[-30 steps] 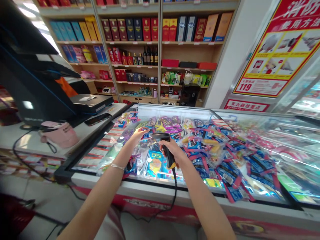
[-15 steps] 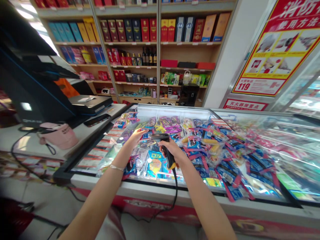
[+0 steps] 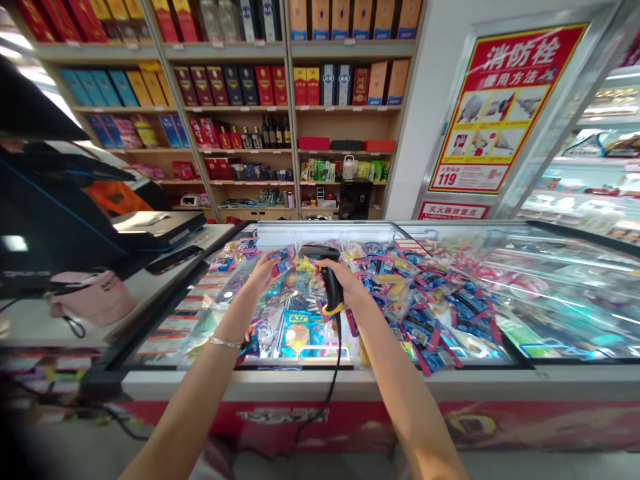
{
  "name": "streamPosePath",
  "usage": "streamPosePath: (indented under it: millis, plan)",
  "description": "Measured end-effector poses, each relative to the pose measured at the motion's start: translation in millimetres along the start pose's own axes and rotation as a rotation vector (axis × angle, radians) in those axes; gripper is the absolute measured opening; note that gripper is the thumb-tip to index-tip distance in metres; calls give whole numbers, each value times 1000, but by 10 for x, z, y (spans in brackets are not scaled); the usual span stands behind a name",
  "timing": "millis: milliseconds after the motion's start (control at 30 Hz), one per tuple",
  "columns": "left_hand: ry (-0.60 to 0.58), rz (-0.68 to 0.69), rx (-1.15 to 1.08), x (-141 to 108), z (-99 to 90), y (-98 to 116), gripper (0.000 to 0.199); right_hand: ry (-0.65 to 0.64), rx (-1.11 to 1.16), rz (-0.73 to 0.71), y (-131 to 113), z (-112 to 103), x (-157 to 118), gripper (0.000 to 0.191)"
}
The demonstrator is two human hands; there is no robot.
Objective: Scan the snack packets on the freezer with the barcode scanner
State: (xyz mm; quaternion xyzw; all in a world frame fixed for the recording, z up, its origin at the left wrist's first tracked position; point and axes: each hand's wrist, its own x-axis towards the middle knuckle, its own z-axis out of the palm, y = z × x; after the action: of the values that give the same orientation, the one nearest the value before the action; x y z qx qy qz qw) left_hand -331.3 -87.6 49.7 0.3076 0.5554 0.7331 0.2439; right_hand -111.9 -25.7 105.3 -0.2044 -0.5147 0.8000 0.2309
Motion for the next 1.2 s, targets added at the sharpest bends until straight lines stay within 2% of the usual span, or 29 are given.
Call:
streamPosePath:
  millis: [100,200,300,433,533,700,867,1033,1133,1200]
  plan:
    - [-38,113,122,-118,395,122,31,66,59,-100,-218,-250,-162,13]
    - [-126,342,303,-307,845,125,29,188,134,-225,-344,-588,-413,13]
    - [-218,524,442,-485,1239,-1,26,265,190,-269,-366,-1000,-711,15]
    - [-386,579,570,-626,1552,-203,39,371,265,-383,-237,-1543,-1042,16]
    - [-480,615,722,-656,1619,-269,51,404,326,-408,-82,-1811,-1173,15]
    - [-430,635,935,-611,1569,-317,49,376,398,-425,79,-1962,-1203,15]
    - [-520,589,991,-579,1529,-365,43,460,371,-367,69,-1968,-1160,13]
    - [-515,593,946,-621,1565,-345,42,517,326,-274,-3,-1904,-1154,12]
    - [-492,591,931,-621,1566,-265,39,537,302,-229,-73,-1828,-1157,15]
    - [-478,604,932,-588,1500,-142,39,570,284,-208,-139,-1749,-1148,16]
